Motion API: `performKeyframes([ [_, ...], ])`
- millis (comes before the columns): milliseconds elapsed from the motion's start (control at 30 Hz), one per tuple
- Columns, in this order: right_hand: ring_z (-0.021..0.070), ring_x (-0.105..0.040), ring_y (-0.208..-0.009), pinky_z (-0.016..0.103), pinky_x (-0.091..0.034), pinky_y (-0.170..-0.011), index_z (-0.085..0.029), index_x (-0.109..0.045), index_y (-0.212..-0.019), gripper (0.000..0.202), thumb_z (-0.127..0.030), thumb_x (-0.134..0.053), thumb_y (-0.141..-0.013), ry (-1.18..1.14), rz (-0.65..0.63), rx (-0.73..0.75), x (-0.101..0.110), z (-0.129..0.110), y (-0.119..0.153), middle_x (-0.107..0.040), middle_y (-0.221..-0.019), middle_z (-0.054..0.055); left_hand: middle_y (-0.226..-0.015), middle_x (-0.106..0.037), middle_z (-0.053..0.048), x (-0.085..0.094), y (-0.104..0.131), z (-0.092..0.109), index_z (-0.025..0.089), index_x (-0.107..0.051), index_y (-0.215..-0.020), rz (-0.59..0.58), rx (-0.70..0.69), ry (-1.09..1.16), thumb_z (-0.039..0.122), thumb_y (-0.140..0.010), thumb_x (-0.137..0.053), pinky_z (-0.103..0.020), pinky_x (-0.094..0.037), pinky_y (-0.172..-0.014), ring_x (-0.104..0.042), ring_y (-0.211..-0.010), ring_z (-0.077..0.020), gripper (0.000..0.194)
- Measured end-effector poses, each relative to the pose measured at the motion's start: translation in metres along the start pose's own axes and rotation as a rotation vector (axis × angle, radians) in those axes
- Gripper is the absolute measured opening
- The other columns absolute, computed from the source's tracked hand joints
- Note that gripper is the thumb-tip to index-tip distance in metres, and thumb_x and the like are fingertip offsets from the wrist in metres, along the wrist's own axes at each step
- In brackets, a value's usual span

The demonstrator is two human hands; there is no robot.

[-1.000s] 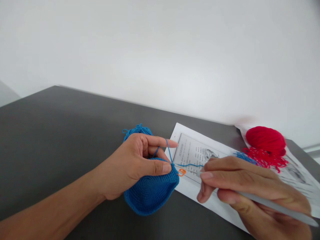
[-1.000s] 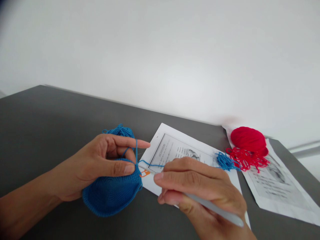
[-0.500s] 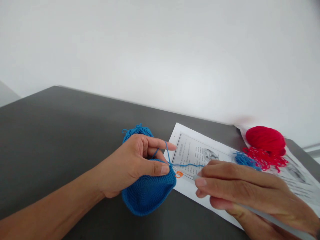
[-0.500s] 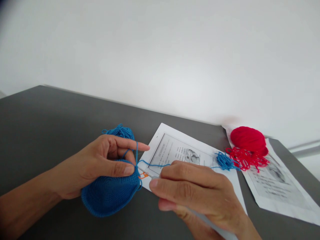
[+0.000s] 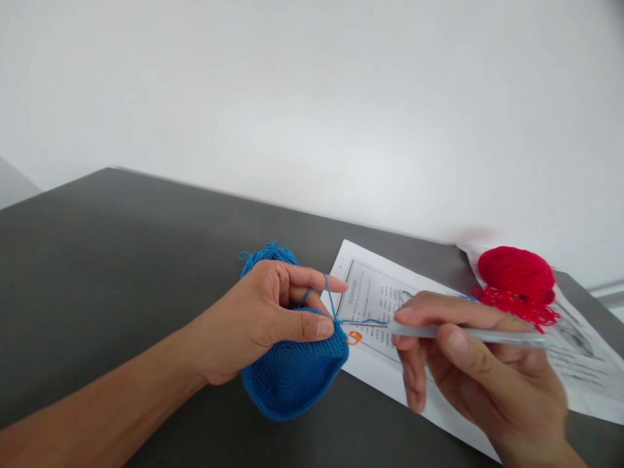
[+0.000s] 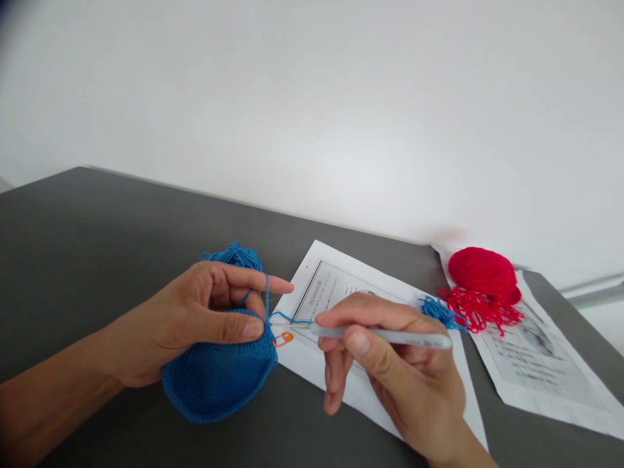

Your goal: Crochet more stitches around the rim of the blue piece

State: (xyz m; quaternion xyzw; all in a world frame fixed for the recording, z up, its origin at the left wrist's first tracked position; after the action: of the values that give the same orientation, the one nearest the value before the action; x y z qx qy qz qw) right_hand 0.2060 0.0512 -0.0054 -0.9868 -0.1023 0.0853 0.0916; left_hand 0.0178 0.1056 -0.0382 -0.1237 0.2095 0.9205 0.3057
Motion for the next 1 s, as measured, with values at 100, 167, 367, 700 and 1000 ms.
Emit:
performKeyframes([
  [100,0.0142,-0.073,-0.051,0.019,-0.06,-0.04,-0.02,-0.084,-0.106,0.019,-0.034,-0.076,-0.096,-0.256,0.083,-0.16,0.0,0.018,-0.001,-0.079,-0.083,0.004,-0.076,-0.077,0.0,0.0,0.0,0.001,0.016,-0.08,-0.12,0.003,-0.023,-0.029,0.019,-0.075,-0.093,-0.015,-0.049,-0.059,-0.067,-0.064,-0.0083,0.046],
  [167,0.0118,-0.07,-0.048,0.015,-0.057,-0.036,-0.017,-0.084,-0.102,0.018,-0.032,-0.078,-0.093,-0.354,0.127,-0.191,-0.004,0.024,-0.003,-0.079,-0.078,0.004,-0.076,-0.077,0.001,0.0,0.0,0.003,0.016,-0.08,-0.119,0.029,-0.057,-0.027,0.019,-0.075,-0.093,-0.015,-0.049,-0.061,-0.066,-0.064,-0.0076,0.046],
  [367,0.0107,-0.071,-0.053,0.015,-0.061,-0.043,-0.016,-0.084,-0.099,0.016,-0.03,-0.081,-0.091,-0.444,0.19,-0.153,-0.023,0.035,-0.009,-0.08,-0.076,0.002,-0.073,-0.073,0.005,-0.007,-0.001,0.003,0.015,-0.079,-0.118,0.133,-0.126,-0.012,0.022,-0.069,-0.096,-0.018,-0.045,-0.057,-0.061,-0.06,-0.0068,0.052],
  [700,0.0123,-0.074,-0.059,0.016,-0.064,-0.052,-0.017,-0.084,-0.103,0.015,-0.028,-0.08,-0.093,-0.399,0.219,-0.06,-0.025,0.031,-0.008,-0.08,-0.076,0.004,-0.08,-0.077,-0.001,-0.016,0.001,-0.002,0.014,-0.079,-0.111,0.149,-0.117,0.063,0.028,-0.071,-0.095,-0.028,-0.05,-0.074,-0.068,-0.074,-0.015,0.046],
  [1000,0.0132,-0.075,-0.061,0.017,-0.064,-0.051,-0.018,-0.085,-0.102,0.016,-0.03,-0.082,-0.091,-0.369,0.24,-0.046,-0.023,0.029,-0.008,-0.08,-0.078,0.004,-0.075,-0.073,0.005,-0.014,0.003,0.0,0.016,-0.082,-0.112,0.177,-0.152,0.081,0.014,-0.068,-0.094,-0.022,-0.05,-0.073,-0.066,-0.072,-0.0101,0.046],
])
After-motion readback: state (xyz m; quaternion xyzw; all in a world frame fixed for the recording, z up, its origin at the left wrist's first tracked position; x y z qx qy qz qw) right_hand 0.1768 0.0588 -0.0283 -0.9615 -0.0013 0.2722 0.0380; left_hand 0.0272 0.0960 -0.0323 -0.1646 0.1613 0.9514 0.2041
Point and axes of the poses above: each hand's wrist, its own y-axis away from the middle knuckle, its own x-axis out of the back of the hand, z = x × y, the point moved 7 cm from there along -y, towards the middle knuckle
